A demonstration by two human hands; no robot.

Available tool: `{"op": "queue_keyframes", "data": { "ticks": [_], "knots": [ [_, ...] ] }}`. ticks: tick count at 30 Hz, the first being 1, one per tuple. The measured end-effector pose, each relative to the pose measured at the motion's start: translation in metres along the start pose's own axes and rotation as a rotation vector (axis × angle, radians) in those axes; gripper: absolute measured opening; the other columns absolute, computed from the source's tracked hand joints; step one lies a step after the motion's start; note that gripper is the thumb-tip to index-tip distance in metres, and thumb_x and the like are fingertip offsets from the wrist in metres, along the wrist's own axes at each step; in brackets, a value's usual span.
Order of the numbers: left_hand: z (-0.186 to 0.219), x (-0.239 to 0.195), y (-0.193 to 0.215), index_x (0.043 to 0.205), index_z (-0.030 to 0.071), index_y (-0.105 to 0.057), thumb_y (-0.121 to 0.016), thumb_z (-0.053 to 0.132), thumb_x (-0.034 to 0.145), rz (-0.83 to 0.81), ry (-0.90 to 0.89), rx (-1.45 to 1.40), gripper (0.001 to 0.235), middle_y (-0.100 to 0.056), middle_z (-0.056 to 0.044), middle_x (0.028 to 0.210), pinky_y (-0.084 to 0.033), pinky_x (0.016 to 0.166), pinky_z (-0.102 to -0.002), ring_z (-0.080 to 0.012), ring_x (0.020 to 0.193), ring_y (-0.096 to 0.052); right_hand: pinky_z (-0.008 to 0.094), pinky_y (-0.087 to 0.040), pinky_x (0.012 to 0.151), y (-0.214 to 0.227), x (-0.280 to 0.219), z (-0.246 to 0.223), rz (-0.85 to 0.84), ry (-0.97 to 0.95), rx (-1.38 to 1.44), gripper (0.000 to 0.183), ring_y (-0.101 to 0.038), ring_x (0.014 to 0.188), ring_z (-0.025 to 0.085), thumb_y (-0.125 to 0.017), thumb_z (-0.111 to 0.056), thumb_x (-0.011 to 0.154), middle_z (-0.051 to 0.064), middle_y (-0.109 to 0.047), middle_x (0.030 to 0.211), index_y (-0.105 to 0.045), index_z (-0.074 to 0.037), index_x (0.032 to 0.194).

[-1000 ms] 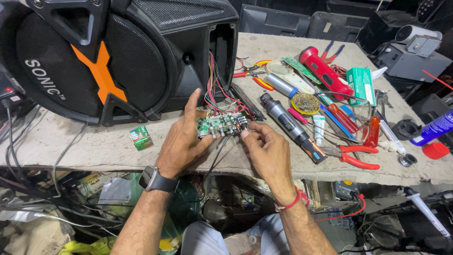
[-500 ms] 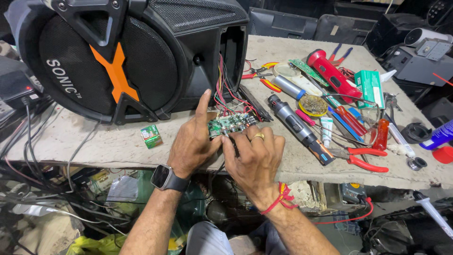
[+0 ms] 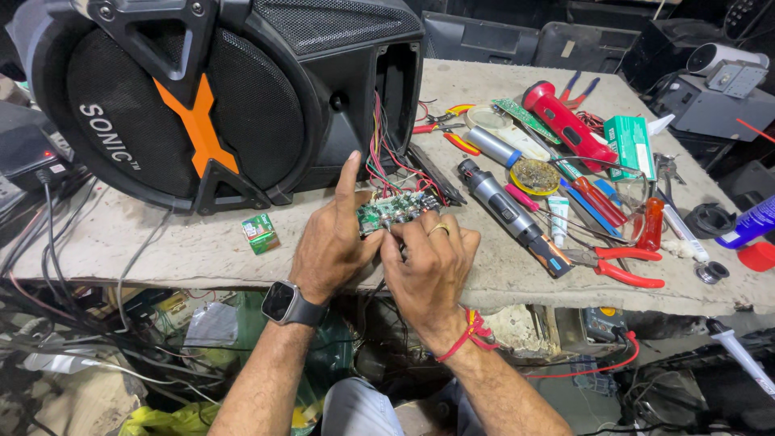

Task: The person works on a small green circuit board connected to a speaker, using a soldering iron to heat and adjust components. They repeatedly pick up and set down the soldering iron, manipulate the board and wires, and briefly handle a black cylindrical device.

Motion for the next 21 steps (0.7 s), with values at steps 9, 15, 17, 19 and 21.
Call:
{"op": "queue_keyframes", "data": {
  "ticks": [9,15,17,19,21],
  "knots": [
    [0.001,0.000,0.000,0.159,0.000,-0.011,-0.088,0.015,0.075,0.030,-0.027,0.022,0.115,-0.074,-0.021,0.113,-0.060,0.083,-0.045,-0.0409,0.098,-0.073,0.042,-0.033,0.077,-0.005,-0.003,-0.001,0.031,0.037,-0.033,0.014,-0.057,0.084,0.025,-0.081,-0.010,0.081,0.003,-0.060,0.086,-0.069,-0.011,0.089],
    [0.002,0.001,0.002,0.161,0.001,-0.008,-0.084,0.008,0.075,0.013,-0.013,-0.030,0.115,-0.074,-0.020,0.115,-0.060,0.084,-0.045,-0.0406,0.099,-0.073,0.042,-0.037,0.078,-0.001,-0.005,0.007,-0.020,0.010,0.069,0.018,-0.059,0.087,0.025,-0.082,-0.014,0.081,0.005,-0.062,0.089,-0.072,-0.010,0.095],
    [0.002,0.002,0.002,0.161,0.001,-0.006,-0.085,0.009,0.076,0.008,-0.012,-0.047,0.116,-0.073,-0.021,0.115,-0.059,0.084,-0.045,-0.0406,0.099,-0.073,0.040,-0.042,0.080,0.009,-0.002,0.018,-0.038,0.009,0.223,0.023,-0.060,0.092,0.026,-0.082,-0.018,0.083,0.008,-0.064,0.095,-0.072,-0.008,0.102],
    [0.001,0.002,0.003,0.160,0.001,-0.005,-0.085,0.009,0.077,0.002,-0.003,-0.049,0.116,-0.073,-0.021,0.115,-0.059,0.084,-0.045,-0.0408,0.099,-0.073,0.040,-0.044,0.084,0.015,0.006,0.039,-0.077,-0.040,0.188,0.031,-0.060,0.095,0.027,-0.080,-0.028,0.089,0.010,-0.064,0.100,-0.073,-0.006,0.110],
    [0.000,-0.001,0.003,0.160,0.001,-0.004,-0.085,0.008,0.077,-0.013,0.015,-0.044,0.116,-0.073,-0.022,0.114,-0.058,0.084,-0.045,-0.0412,0.098,-0.072,0.040,-0.045,0.084,0.013,0.010,0.060,-0.164,-0.105,0.164,0.042,-0.059,0.095,0.028,-0.078,-0.038,0.090,0.011,-0.064,0.100,-0.073,-0.005,0.117]
  ]
}}
Point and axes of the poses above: each hand's wrist, its own x-axis towards the middle knuckle, its own y-axis out of the back of the hand, z = x × y, the point moved 6 cm from there along x, towards the middle knuckle
